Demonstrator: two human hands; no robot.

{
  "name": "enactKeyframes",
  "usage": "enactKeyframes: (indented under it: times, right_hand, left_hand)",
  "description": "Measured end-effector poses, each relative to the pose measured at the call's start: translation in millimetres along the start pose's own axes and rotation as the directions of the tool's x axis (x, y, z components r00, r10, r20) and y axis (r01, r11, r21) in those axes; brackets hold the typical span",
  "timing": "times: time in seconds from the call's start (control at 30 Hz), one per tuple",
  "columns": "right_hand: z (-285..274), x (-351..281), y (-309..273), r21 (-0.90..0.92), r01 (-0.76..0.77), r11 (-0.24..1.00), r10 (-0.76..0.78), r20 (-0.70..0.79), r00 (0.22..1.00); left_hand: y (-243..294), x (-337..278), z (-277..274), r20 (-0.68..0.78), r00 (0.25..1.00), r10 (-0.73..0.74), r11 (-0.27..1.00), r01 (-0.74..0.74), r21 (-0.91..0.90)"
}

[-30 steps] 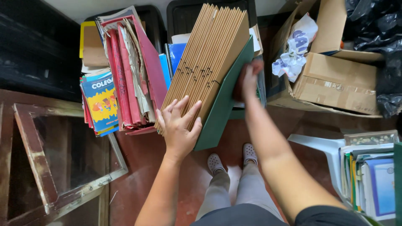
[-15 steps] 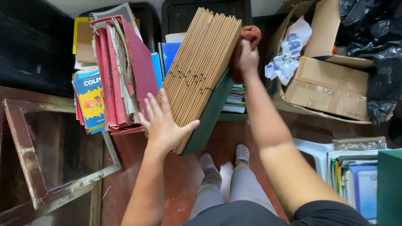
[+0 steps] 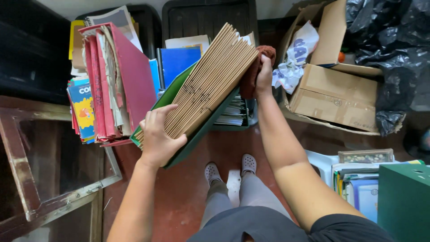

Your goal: Cleaning and dusting archive folders with a cloth and placing them onto a wooden shelf.

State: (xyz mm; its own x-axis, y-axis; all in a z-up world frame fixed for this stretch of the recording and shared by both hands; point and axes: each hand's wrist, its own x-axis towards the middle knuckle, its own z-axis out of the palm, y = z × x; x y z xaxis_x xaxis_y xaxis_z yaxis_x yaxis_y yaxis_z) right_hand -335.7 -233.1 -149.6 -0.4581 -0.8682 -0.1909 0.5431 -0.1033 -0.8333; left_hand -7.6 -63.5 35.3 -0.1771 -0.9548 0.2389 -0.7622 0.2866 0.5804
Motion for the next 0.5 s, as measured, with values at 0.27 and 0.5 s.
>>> enactKeyframes:
  times: [0.27,0.5]
  right_hand:
    - [-32,-35,-45,0.236,-0.048,0.971,0.079,-0.123,0.989]
    - [-9,-128,-93,0.191,0.117,0.975,-0.063,-0.267,0.962]
  left_hand:
    - [10,22,-7,0.075,0.984,0.163,0.984,-0.157,-0.079]
    - [-22,46,-4,0.208,0.947,0.245,0.969,-0.236,-0.070]
